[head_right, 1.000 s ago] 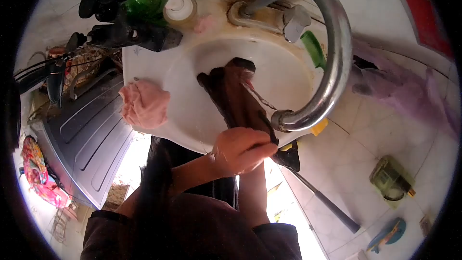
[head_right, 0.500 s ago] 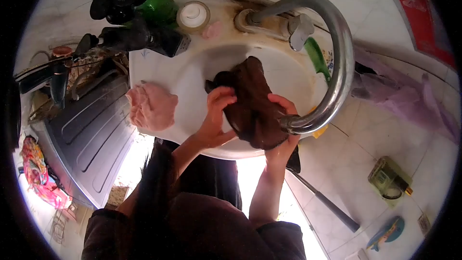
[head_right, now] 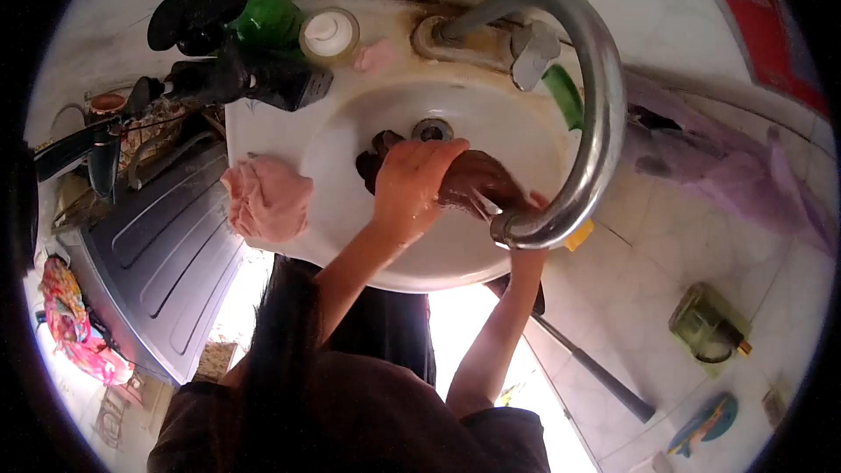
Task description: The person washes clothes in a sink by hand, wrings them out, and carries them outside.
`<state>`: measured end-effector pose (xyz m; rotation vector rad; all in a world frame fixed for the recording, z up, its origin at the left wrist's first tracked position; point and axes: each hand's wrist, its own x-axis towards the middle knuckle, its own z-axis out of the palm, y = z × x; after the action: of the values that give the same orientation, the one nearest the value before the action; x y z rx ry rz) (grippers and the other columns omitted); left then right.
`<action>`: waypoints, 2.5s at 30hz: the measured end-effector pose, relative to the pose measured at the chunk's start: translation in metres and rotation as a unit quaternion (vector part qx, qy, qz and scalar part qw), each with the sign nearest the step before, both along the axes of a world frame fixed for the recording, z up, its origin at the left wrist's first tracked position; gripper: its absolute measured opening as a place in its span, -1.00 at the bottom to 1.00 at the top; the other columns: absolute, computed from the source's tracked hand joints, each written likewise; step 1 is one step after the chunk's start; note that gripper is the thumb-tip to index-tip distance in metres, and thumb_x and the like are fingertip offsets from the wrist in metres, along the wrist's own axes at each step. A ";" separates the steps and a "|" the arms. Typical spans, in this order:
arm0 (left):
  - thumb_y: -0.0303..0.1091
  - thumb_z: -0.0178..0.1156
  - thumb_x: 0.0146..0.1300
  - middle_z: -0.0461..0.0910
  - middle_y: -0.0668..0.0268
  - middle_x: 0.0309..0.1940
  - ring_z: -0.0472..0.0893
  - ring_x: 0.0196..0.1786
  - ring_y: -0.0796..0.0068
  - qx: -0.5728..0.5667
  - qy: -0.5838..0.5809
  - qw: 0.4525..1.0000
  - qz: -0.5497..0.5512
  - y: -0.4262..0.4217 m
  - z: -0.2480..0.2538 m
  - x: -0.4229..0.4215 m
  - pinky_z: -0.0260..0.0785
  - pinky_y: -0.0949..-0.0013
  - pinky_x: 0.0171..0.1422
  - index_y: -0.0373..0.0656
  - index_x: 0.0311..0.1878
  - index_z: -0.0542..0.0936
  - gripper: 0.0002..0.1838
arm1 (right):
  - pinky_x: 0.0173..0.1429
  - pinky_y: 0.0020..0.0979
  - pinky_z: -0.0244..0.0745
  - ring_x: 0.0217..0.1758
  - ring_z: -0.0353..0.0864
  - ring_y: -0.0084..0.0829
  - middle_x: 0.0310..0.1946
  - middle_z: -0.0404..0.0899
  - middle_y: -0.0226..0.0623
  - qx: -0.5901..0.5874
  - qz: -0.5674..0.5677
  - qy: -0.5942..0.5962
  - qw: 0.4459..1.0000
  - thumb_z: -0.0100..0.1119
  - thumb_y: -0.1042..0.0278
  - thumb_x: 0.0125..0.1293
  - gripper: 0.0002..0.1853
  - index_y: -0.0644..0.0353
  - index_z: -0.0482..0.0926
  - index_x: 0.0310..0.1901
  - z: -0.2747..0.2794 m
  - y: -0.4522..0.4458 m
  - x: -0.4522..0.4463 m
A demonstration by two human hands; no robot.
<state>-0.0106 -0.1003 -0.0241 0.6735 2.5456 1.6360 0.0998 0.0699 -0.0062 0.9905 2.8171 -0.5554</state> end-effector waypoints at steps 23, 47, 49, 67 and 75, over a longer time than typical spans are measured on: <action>-0.72 0.03 -0.17 0.31 0.20 0.03 0.35 0.09 0.36 0.416 -0.562 0.714 0.042 -0.040 -0.013 0.032 0.22 0.40 0.15 -0.13 0.17 0.24 -0.30 | -0.10 -0.36 0.45 -0.13 0.48 -0.34 -0.20 0.49 -0.18 -0.838 -0.260 0.258 0.404 -0.12 0.18 0.20 -0.61 0.30 0.37 -0.04 -0.085 -0.060 -0.039; -0.50 0.22 -0.45 0.45 0.26 -0.44 0.47 -0.34 0.20 0.181 -0.012 0.983 0.008 -0.002 -0.022 0.000 0.36 0.28 -0.24 -0.17 -0.48 0.42 -0.69 | -0.04 -0.25 0.45 -0.06 0.46 -0.39 -0.10 0.43 -0.29 -0.846 -0.288 0.074 0.442 -0.09 -0.01 0.24 -0.57 0.15 0.36 -0.02 -0.056 -0.057 -0.047; -0.50 0.21 -0.47 0.45 0.27 -0.44 0.47 -0.35 0.19 0.196 0.063 0.978 0.022 -0.001 -0.019 0.002 0.37 0.26 -0.25 -0.15 -0.49 0.44 -0.70 | -0.06 -0.24 0.45 -0.05 0.46 -0.36 -0.09 0.43 -0.26 -0.894 -0.275 0.111 0.337 -0.12 -0.03 0.25 -0.55 0.15 0.35 0.00 -0.056 -0.058 -0.047; -0.59 0.01 -0.17 0.50 0.17 -0.22 0.54 -0.35 0.23 0.017 -0.279 0.955 0.103 -0.023 0.005 0.032 0.38 0.40 -0.31 -0.09 -0.17 0.46 -0.62 | 0.22 -0.23 0.14 0.13 0.28 -0.28 0.07 0.30 -0.18 -0.771 -0.464 0.267 0.344 -0.13 0.03 0.20 -0.47 0.25 0.26 0.09 -0.074 -0.089 -0.028; -0.57 -0.08 0.10 0.36 0.42 -0.40 0.30 -0.48 0.65 0.442 -0.450 0.712 0.308 -0.028 0.003 0.061 0.19 0.60 -0.43 -0.10 -0.09 0.29 -0.72 | 0.18 -0.26 0.20 0.10 0.31 -0.29 0.06 0.33 -0.26 -0.889 -0.242 0.142 0.361 -0.10 0.06 0.19 -0.55 0.17 0.32 0.03 -0.120 -0.082 -0.030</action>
<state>0.0501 -0.1283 -0.0215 -0.9502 1.1911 2.4544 0.0698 -0.0117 -0.1266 0.7808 0.2933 -2.7513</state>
